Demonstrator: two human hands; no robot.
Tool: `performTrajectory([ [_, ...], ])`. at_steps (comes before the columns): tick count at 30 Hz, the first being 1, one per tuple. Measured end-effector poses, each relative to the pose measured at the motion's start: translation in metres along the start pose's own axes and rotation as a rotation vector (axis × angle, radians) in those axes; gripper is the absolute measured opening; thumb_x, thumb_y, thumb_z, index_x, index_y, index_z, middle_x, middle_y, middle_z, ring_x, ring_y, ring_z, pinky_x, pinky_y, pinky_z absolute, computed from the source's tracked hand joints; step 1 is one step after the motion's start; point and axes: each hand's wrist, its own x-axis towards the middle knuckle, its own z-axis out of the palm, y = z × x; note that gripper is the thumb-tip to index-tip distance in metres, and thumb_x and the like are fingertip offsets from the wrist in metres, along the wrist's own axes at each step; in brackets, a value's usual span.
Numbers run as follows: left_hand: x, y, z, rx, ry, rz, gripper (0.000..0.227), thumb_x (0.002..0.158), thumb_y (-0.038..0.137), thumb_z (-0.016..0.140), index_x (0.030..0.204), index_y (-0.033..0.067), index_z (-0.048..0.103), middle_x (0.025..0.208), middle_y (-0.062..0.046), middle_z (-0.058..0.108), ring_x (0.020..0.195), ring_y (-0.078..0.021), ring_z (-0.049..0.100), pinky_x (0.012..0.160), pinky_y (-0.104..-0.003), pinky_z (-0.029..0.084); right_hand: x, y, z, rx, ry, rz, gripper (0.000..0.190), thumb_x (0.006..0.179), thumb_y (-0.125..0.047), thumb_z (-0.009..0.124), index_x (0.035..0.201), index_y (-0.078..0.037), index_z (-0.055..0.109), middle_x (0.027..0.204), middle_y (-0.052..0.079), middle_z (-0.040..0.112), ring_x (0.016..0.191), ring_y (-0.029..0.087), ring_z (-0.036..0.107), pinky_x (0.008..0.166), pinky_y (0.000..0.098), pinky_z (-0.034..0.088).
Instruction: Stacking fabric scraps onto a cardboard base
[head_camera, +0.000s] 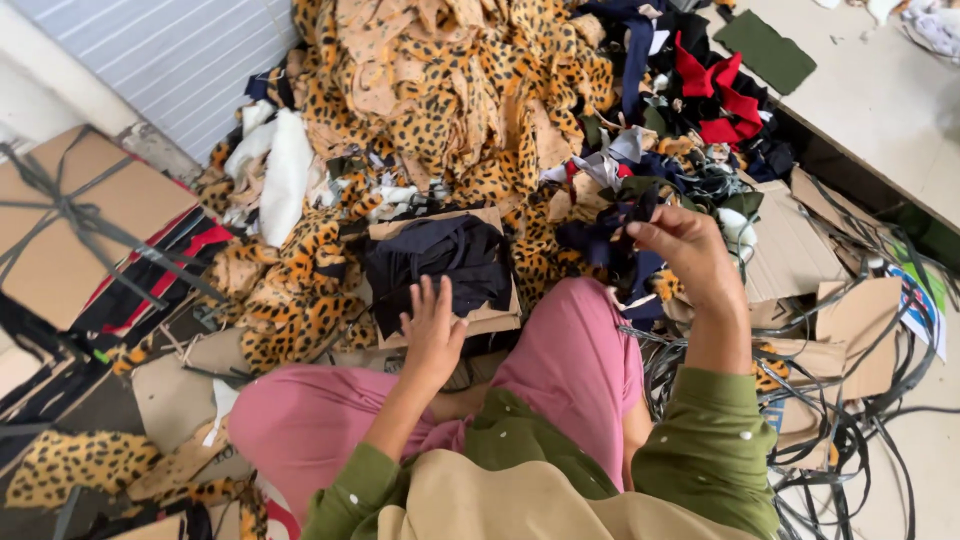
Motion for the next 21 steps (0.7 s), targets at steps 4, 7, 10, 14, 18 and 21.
performTrajectory([
  [4, -0.008, 0.028, 0.0, -0.131, -0.016, 0.105, 0.084, 0.1, 0.026, 0.059, 0.165, 0.0211, 0.005, 0.167, -0.024, 0.005, 0.153, -0.0476, 0.001, 0.109, -0.079, 0.007, -0.023, 0.008, 0.051, -0.281, -0.127, -0.051, 0.013, 0.09, -0.022, 0.082, 0.081, -0.019, 0.074, 0.068, -0.004, 0.069, 0.069, 0.005, 0.062, 0.069, 0.0229, 0.049],
  [7, -0.026, 0.064, 0.004, -0.361, -0.168, 0.173, 0.081, 0.105, 0.024, 0.054, 0.165, 0.025, 0.0, 0.169, -0.021, 0.0, 0.151, -0.0476, 0.001, 0.112, -0.074, 0.009, -0.066, -0.001, 0.107, -0.186, -0.267, -0.346, 0.008, 0.087, -0.015, 0.082, 0.091, -0.01, 0.077, 0.086, 0.011, 0.077, 0.086, 0.021, 0.074, 0.079, 0.037, 0.057],
  [10, -0.04, 0.066, 0.024, -0.111, -0.018, -0.072, 0.062, 0.1, 0.025, 0.057, 0.156, 0.0077, 0.038, 0.161, -0.019, 0.036, 0.15, -0.0382, 0.025, 0.124, -0.054, 0.017, -0.097, 0.013, 0.143, -0.142, -0.406, -0.476, 0.015, 0.089, -0.005, 0.074, 0.104, -0.003, 0.075, 0.1, 0.019, 0.076, 0.098, 0.038, 0.074, 0.086, 0.0467, 0.059],
  [14, -0.053, -0.018, 0.054, -0.255, 0.017, -0.321, 0.037, 0.076, 0.05, 0.069, 0.102, 0.0232, 0.07, 0.121, 0.0, 0.065, 0.131, -0.0211, 0.051, 0.119, -0.041, 0.029, -0.118, 0.017, 0.143, -0.093, -0.479, -0.62, 0.04, 0.091, -0.006, 0.069, 0.131, -0.014, 0.068, 0.129, 0.017, 0.065, 0.118, 0.038, 0.063, 0.098, 0.0497, 0.054],
  [18, -0.085, 0.053, -0.015, -1.32, 0.147, -0.222, 0.042, 0.102, 0.028, 0.055, 0.128, -0.0023, 0.066, 0.141, -0.027, 0.059, 0.137, -0.0454, 0.05, 0.114, -0.062, 0.037, -0.09, 0.09, 0.133, -0.515, -0.32, -0.784, 0.063, 0.084, 0.0, 0.067, 0.144, -0.018, 0.059, 0.141, 0.016, 0.058, 0.133, 0.039, 0.054, 0.103, 0.0473, 0.052],
  [21, -0.087, 0.039, -0.019, -1.491, 0.174, -0.22, 0.043, 0.103, 0.026, 0.052, 0.132, -0.0052, 0.06, 0.14, -0.032, 0.057, 0.137, -0.05, 0.048, 0.115, -0.063, 0.033, -0.058, 0.169, 0.126, -0.905, -0.207, -0.662, 0.024, 0.083, -0.025, 0.079, 0.107, -0.026, 0.077, 0.12, 0.002, 0.071, 0.123, 0.024, 0.062, 0.094, 0.0338, 0.057],
])
